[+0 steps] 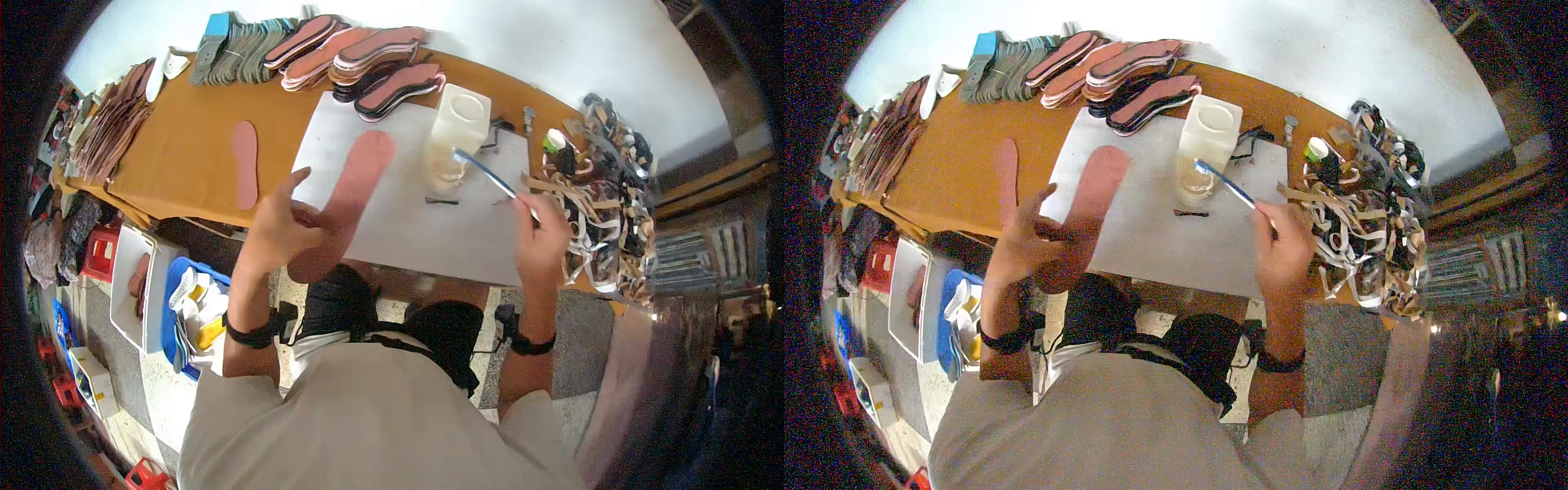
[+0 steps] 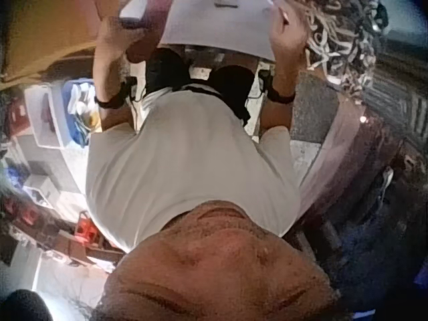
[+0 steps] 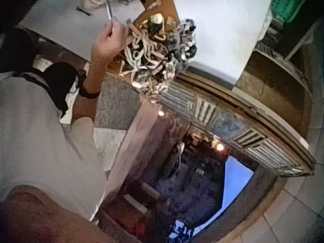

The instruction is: Applying glue to shoe insoles and attaching decorative or structural straps.

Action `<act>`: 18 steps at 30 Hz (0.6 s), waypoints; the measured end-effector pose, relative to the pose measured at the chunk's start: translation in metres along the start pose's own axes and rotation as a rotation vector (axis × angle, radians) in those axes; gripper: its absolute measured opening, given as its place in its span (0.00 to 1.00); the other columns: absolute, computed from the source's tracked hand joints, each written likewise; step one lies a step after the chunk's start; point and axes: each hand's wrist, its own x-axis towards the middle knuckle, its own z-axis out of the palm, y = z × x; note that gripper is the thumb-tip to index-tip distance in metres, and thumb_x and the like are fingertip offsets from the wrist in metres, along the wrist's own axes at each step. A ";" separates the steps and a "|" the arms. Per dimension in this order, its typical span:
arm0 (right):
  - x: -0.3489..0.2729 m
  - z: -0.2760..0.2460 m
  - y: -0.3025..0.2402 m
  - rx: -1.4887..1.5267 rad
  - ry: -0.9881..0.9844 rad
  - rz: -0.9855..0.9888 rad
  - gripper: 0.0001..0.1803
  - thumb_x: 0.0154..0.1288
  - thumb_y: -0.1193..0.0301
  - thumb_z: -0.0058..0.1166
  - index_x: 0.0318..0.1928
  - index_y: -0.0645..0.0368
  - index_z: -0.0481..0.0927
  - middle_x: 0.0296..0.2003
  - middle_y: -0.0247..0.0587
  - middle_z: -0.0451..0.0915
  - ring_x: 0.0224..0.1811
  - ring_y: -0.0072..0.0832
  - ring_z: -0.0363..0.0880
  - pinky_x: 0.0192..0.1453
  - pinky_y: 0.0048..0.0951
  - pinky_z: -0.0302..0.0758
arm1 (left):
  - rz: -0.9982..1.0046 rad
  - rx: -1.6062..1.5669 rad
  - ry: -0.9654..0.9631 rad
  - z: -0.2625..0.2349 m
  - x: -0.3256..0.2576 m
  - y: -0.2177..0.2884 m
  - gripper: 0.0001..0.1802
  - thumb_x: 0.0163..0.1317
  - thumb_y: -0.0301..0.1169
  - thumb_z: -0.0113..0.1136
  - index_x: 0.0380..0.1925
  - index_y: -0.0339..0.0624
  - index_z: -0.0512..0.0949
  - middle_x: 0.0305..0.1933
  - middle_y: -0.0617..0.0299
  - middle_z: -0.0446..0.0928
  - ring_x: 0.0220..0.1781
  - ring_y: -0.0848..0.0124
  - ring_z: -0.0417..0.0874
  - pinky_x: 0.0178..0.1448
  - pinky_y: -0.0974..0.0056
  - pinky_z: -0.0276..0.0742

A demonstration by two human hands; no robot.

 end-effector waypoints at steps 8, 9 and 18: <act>0.020 0.028 0.010 -0.172 -0.211 -0.029 0.05 0.63 0.73 0.64 0.39 0.61 0.85 0.32 0.47 0.81 0.35 0.43 0.81 0.40 0.39 0.76 | 0.007 -0.082 0.108 -0.001 -0.012 -0.005 0.50 0.44 0.18 0.69 0.71 0.25 0.60 0.36 0.46 0.86 0.40 0.68 0.88 0.43 0.67 0.82; 0.021 0.032 0.010 -0.181 -0.238 -0.003 0.05 0.62 0.73 0.63 0.38 0.61 0.84 0.33 0.48 0.81 0.37 0.46 0.81 0.42 0.43 0.76 | 0.011 -0.099 0.107 0.000 -0.011 -0.006 0.50 0.44 0.17 0.69 0.71 0.26 0.60 0.36 0.46 0.86 0.40 0.68 0.88 0.43 0.67 0.82; 0.019 0.042 0.015 -0.171 -0.229 0.025 0.06 0.64 0.71 0.62 0.38 0.60 0.84 0.34 0.49 0.82 0.39 0.50 0.82 0.44 0.45 0.77 | 0.030 -0.081 0.153 0.003 -0.011 -0.018 0.49 0.43 0.17 0.68 0.70 0.27 0.62 0.37 0.49 0.85 0.41 0.66 0.88 0.48 0.65 0.82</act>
